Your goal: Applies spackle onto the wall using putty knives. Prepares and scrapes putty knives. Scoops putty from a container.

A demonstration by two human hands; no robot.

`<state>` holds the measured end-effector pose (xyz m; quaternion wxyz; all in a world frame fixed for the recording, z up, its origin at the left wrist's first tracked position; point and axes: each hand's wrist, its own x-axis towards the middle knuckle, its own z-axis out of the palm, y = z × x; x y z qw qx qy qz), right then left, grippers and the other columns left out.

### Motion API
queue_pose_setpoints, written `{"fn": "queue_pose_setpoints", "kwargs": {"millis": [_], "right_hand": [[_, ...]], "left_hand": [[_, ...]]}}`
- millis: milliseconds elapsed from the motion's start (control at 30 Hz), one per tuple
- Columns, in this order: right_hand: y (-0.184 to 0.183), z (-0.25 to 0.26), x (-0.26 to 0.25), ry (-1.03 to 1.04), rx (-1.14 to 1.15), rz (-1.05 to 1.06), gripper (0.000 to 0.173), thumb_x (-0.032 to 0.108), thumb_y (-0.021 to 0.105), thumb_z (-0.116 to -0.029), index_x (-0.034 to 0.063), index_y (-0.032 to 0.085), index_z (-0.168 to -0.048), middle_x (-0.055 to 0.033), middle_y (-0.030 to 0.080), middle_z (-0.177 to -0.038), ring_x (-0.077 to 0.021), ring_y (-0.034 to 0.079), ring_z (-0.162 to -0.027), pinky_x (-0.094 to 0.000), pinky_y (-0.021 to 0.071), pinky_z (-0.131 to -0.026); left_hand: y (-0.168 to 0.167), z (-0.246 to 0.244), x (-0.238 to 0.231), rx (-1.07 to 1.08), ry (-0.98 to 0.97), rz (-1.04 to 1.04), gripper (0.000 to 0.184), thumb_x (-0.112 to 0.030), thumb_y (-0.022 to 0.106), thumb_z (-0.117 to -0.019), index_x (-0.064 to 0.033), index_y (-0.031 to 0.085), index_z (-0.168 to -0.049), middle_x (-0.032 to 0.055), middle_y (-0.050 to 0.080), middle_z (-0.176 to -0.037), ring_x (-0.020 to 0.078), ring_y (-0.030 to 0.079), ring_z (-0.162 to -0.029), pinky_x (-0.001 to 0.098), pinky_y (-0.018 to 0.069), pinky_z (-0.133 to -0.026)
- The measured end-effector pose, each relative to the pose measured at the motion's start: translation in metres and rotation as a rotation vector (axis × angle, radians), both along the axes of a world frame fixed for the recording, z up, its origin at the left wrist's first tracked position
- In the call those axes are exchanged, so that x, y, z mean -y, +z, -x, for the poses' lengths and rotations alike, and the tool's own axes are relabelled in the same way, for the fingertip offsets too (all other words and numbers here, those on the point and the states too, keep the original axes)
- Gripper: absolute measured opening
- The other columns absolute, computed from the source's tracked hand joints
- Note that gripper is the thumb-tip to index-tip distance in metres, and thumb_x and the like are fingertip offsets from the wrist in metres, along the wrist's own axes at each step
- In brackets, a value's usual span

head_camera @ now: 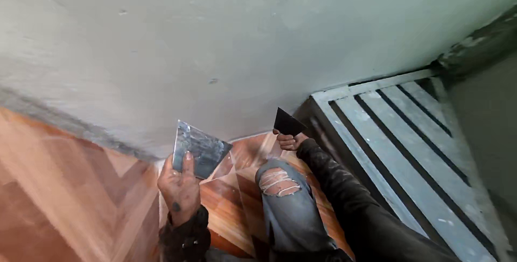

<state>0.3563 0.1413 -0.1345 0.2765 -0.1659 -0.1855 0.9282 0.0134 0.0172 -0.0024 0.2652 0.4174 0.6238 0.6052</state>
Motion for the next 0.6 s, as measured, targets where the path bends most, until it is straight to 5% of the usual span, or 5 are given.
{"fn": "queue_pose_setpoints", "kwargs": {"millis": [133, 200, 267, 433, 600], "right_hand": [[0.047, 0.015, 0.008, -0.489, 0.586, -0.020, 0.038, 0.044, 0.040, -0.1095, 0.0157, 0.056, -0.088, 0.0052, 0.045, -0.057, -0.0048, 0.039, -0.042, -0.0209, 0.0366, -0.040], [0.076, 0.013, 0.011, -0.841, 0.873, -0.048, 0.040, 0.038, 0.043, -0.1106, 0.0038, 0.064, -0.111, -0.0077, 0.066, -0.082, -0.0140, 0.061, -0.062, -0.0302, 0.0522, -0.054], [0.113, -0.005, 0.028, -1.076, 1.127, -0.145, 0.037, 0.026, 0.049, -0.1094, -0.0075, 0.064, -0.111, -0.0178, 0.068, -0.093, -0.0220, 0.067, -0.081, -0.0403, 0.0577, -0.076], [0.247, -0.021, 0.104, -1.228, 1.138, -0.130, 0.029, 0.017, 0.049, -0.1072, -0.0071, 0.064, -0.113, -0.0157, 0.068, -0.097, -0.0185, 0.068, -0.088, -0.0389, 0.0574, -0.084], [0.364, -0.026, 0.160, -1.327, 1.061, 0.030, 0.032, 0.019, 0.042, -0.1082, -0.0047, 0.056, -0.125, -0.0161, 0.069, -0.100, -0.0226, 0.071, -0.087, -0.0429, 0.0618, -0.078]], "left_hand": [[-0.015, -0.026, -0.009, 0.229, -0.114, 0.065, 0.022, -0.008, 0.056, -0.1008, 0.0052, 0.059, -0.119, 0.0013, 0.070, -0.095, 0.0056, 0.070, -0.085, 0.0288, 0.0624, -0.077], [-0.016, -0.050, -0.022, 0.416, -0.271, 0.115, 0.029, -0.006, 0.051, -0.1029, 0.0031, 0.050, -0.130, 0.0005, 0.068, -0.106, 0.0059, 0.070, -0.093, 0.0309, 0.0621, -0.084], [0.003, -0.090, -0.030, 0.583, -0.418, 0.208, 0.034, -0.001, 0.046, -0.1025, -0.0006, 0.042, -0.136, -0.0005, 0.066, -0.110, 0.0052, 0.069, -0.096, 0.0298, 0.0613, -0.085], [0.120, -0.213, -0.025, 0.616, -0.426, 0.340, 0.046, -0.001, 0.045, -0.1040, 0.0008, 0.031, -0.148, 0.0102, 0.055, -0.125, 0.0099, 0.062, -0.108, 0.0315, 0.0563, -0.092], [0.244, -0.284, -0.009, 0.415, -0.430, 0.506, 0.044, -0.013, 0.052, -0.1063, 0.0036, 0.042, -0.145, 0.0219, 0.057, -0.128, 0.0194, 0.063, -0.106, 0.0369, 0.0566, -0.087]]}}
